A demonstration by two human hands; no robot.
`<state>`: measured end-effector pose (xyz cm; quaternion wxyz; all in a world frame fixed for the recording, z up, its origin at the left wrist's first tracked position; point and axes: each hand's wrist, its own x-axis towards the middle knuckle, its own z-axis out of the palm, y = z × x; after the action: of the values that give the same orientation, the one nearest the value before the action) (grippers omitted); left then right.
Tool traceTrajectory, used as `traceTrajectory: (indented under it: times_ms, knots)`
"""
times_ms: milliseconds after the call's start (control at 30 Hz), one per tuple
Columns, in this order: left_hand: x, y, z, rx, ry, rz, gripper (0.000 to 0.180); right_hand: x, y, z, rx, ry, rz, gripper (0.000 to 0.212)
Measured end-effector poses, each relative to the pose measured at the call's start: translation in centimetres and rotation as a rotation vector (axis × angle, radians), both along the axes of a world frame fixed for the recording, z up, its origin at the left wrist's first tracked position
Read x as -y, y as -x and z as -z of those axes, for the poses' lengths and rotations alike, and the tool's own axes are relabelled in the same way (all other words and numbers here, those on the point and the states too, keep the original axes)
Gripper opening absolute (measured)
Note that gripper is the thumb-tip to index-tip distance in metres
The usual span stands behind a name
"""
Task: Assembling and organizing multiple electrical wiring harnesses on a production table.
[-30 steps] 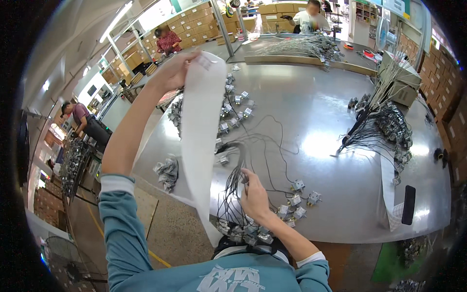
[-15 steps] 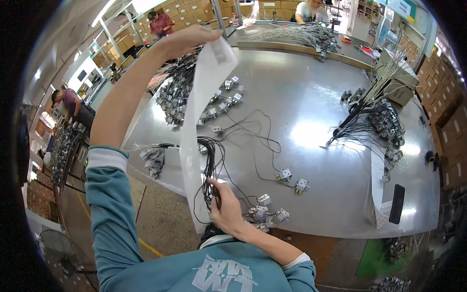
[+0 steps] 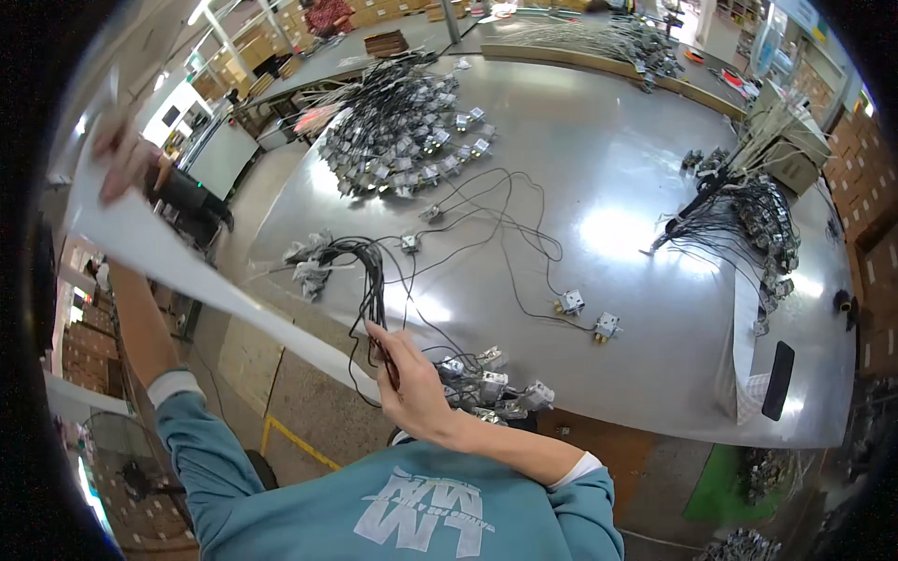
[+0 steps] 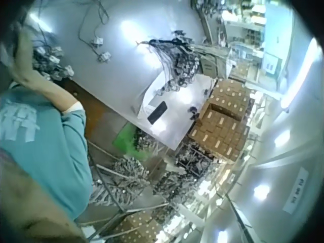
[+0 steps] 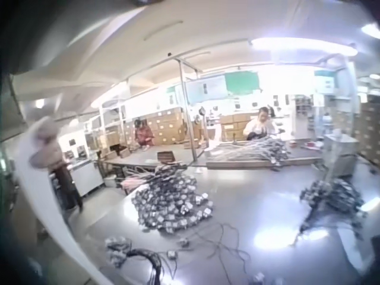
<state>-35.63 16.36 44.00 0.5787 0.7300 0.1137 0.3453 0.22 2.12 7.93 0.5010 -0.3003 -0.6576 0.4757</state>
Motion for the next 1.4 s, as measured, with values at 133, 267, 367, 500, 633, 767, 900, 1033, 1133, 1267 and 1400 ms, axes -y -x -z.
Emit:
traceTrajectory:
  times_ms: [133,267,367,500,633,767,900,1033,1133,1267,1400]
  knots:
    - [7.9,8.2,0.3,0.13,0.079,0.303,0.032,1.1,-0.3,-0.6,-0.007,0.006,-0.019,0.055]
    - [13.9,6.3,5.6,-0.055,0.055,0.24,0.039,1.8,-0.6,-0.6,-0.043,-0.036,-0.025,0.061]
    - [17.6,5.0,9.5,-0.115,-0.017,0.201,0.046,2.3,-0.3,-0.2,-0.038,-0.069,-0.056,0.061]
    - [21.2,1.4,16.1,0.224,-0.083,-0.079,0.049,1.8,-0.1,0.0,-0.038,-0.06,-0.091,0.06]
    - [25.4,-2.6,20.4,0.278,0.009,-0.446,0.048,2.4,0.1,0.3,-0.07,0.087,-0.204,0.061]
    - [27.2,-2.5,25.6,0.114,0.064,-0.519,0.047,1.6,-0.4,-1.0,-0.018,0.162,-0.296,0.082]
    - [27.3,-3.8,28.5,0.035,0.213,-0.445,0.048,-1.1,-3.1,-4.1,0.077,0.578,-0.315,0.1]
    - [26.8,-3.7,31.7,0.135,0.252,-0.408,0.044,-2.8,-5.1,-3.9,0.233,0.528,-0.286,0.09]
    - [26.5,-4.4,33.2,0.204,0.277,-0.376,0.044,-2.3,-5.6,-2.8,0.3,0.466,-0.389,0.079]
    - [26.4,-5.7,33.5,0.197,0.26,-0.271,0.042,0.4,-4.3,-2.2,0.119,0.509,-0.358,0.07]
    - [26.7,-6.7,34.3,0.228,0.275,-0.19,0.038,2.2,-4.7,-3.2,0.063,0.583,-0.362,0.062]
